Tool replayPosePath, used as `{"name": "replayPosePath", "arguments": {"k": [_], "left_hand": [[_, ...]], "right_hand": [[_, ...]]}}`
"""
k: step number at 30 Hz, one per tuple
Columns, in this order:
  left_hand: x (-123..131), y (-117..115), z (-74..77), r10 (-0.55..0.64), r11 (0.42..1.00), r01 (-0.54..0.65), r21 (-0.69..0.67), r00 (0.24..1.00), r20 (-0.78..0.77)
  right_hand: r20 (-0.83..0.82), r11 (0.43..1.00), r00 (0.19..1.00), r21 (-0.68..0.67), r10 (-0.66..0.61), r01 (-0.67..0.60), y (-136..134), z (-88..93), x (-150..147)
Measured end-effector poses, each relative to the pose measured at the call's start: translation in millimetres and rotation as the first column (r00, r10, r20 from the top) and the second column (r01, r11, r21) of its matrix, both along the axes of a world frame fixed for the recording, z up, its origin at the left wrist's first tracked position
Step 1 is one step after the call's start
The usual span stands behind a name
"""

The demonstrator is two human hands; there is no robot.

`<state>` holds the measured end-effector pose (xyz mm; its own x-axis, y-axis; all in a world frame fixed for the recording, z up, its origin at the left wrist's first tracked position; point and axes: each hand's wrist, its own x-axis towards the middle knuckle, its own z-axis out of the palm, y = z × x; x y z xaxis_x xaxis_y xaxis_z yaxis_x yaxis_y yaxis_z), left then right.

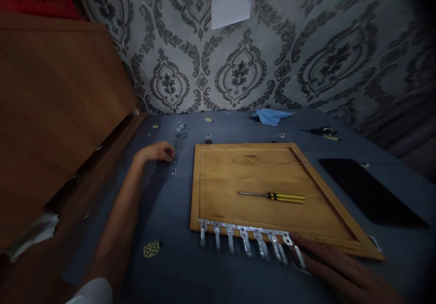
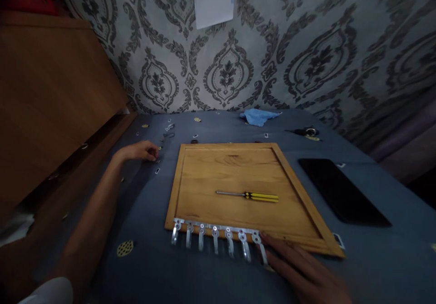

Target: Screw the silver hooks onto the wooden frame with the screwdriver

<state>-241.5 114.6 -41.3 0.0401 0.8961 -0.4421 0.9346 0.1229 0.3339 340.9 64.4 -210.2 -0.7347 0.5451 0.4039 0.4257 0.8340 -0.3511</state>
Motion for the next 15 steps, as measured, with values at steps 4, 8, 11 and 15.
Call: {"name": "replayPosePath", "arguments": {"k": [4, 8, 11, 15], "left_hand": [[13.2, 2.2, -2.4, 0.030, 0.997, -0.032, -0.073, 0.999, -0.032], [17.0, -1.7, -0.3, 0.081, 0.991, -0.087, -0.103, 0.994, -0.069], [15.3, -3.9, 1.8, 0.112, 0.987, -0.121, -0.110, 0.990, -0.083], [12.3, -4.1, 2.3, 0.129, 0.983, -0.138, -0.121, 0.988, -0.081]], "right_hand": [[-0.060, 1.000, 0.998, 0.008, 0.013, -0.012, 1.0, -5.1, 0.4], [-0.027, 0.999, 1.000, 0.053, 0.004, -0.003, -0.2, -3.9, -1.9], [0.016, 0.998, 1.000, 0.056, 0.003, -0.004, -1.0, -0.8, -1.9], [-0.030, 1.000, 0.999, 0.012, -0.028, 0.028, -4.3, 1.9, -2.8]]}}
